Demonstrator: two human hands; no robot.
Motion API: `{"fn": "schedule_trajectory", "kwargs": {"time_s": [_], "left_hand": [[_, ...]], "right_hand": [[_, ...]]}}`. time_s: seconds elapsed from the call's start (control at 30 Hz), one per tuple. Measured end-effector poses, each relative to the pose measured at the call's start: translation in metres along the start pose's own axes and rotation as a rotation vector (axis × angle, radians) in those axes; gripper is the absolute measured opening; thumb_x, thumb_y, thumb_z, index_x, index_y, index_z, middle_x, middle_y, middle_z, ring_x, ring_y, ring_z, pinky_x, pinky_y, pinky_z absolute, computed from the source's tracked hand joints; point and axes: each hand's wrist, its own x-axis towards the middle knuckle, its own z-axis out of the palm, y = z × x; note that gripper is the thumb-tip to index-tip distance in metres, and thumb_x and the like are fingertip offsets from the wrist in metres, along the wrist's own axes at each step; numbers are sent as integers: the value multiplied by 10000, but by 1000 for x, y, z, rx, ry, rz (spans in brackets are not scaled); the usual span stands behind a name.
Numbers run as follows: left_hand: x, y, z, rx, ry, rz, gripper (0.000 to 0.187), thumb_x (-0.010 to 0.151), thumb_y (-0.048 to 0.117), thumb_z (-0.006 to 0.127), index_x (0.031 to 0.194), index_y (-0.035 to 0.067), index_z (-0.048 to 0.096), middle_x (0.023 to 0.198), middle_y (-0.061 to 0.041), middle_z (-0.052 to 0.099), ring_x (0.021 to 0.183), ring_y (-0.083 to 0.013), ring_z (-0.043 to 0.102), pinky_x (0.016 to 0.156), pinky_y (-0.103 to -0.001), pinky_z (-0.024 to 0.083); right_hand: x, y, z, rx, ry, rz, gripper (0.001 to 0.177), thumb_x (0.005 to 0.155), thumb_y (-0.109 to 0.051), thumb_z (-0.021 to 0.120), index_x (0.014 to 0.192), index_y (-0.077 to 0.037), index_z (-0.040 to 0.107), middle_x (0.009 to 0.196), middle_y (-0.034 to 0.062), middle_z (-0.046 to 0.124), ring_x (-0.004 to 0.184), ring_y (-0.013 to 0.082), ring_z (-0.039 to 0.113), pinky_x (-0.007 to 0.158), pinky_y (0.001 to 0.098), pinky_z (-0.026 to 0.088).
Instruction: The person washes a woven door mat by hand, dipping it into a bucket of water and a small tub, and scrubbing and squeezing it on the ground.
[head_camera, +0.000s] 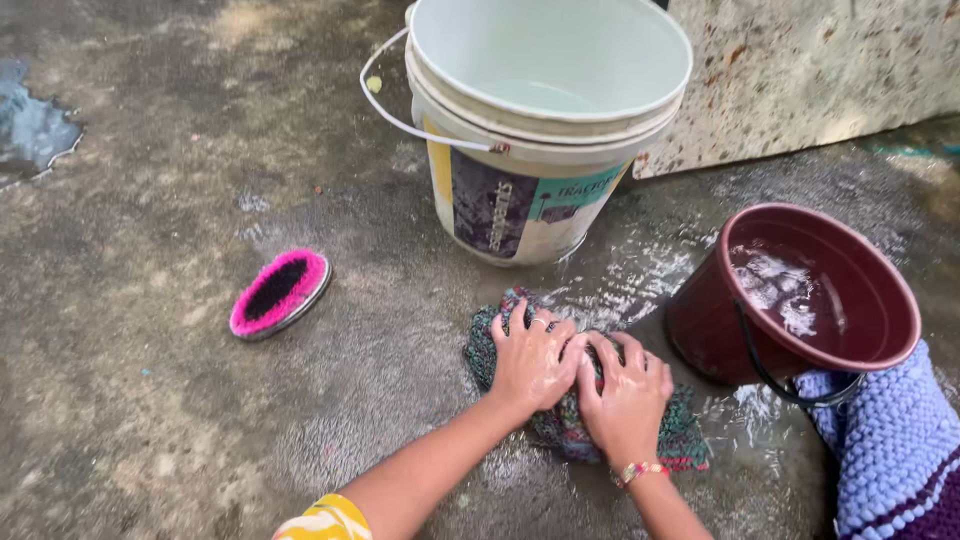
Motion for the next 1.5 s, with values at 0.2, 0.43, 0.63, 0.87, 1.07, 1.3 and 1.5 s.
{"fn": "schedule_trajectory", "kwargs": {"time_s": [0.2, 0.43, 0.63, 0.87, 1.07, 1.3, 1.5], "left_hand": [[-39, 1, -2, 16, 371, 244, 321, 956, 359, 526, 1077, 113, 694, 1272, -165, 613, 1375, -428, 424, 1066, -651, 249], [80, -3, 36, 180, 16, -29, 390, 1025, 376, 459, 1187, 94, 674, 1395, -168, 586, 1352, -352, 446, 1105, -583, 288], [78, -14, 42, 196, 209, 147, 396, 949, 342, 480, 1199, 147, 716, 1396, -146, 599, 1465, -338, 368, 1144, -699, 161], [-21, 1, -8, 4, 297, 202, 325, 958, 414, 574, 1000, 132, 731, 1189, -146, 647, 1390, -381, 449, 1170, -666, 231], [-20, -14, 10, 105, 396, 310, 316, 928, 419, 597, 1004, 132, 705, 1140, -128, 641, 1272, -351, 508, 1127, -607, 293], [82, -26, 37, 187, 177, 165, 343, 956, 359, 522, 926, 120, 766, 1212, -171, 658, 1104, -375, 551, 933, -547, 377], [34, -13, 2, -23, 318, 138, 275, 925, 341, 597, 872, 119, 751, 1125, -121, 672, 1104, -318, 590, 1049, -548, 365]], "right_hand": [[-33, -23, 0, -101, 385, -139, 349, 803, -363, 606, 1100, -220, 722, 1253, 55, 625, 1196, 337, 543, 1118, 606, 306], [76, 43, 57, -156, 56, 13, 336, 938, -444, 593, 1132, -213, 741, 1272, 89, 652, 1168, 353, 583, 955, 550, 449], [83, 38, 42, -113, -91, -35, 406, 932, -445, 557, 1242, -236, 716, 1298, 112, 675, 1149, 418, 579, 920, 592, 448], [-18, -7, -1, 97, 213, -98, 379, 942, -410, 543, 1201, -191, 712, 1253, 74, 689, 1204, 352, 573, 1069, 556, 422], [-25, -2, 21, -34, 350, -96, 348, 903, -418, 537, 1117, -215, 720, 1220, 44, 682, 1191, 341, 560, 1021, 557, 415], [80, 30, 52, -167, 22, 66, 373, 920, -476, 571, 1109, -211, 754, 1173, 84, 711, 1107, 374, 610, 846, 569, 487], [48, 12, 14, 39, -103, 69, 416, 957, -486, 568, 1222, -201, 716, 1201, 77, 710, 1136, 340, 612, 949, 507, 513]]}}
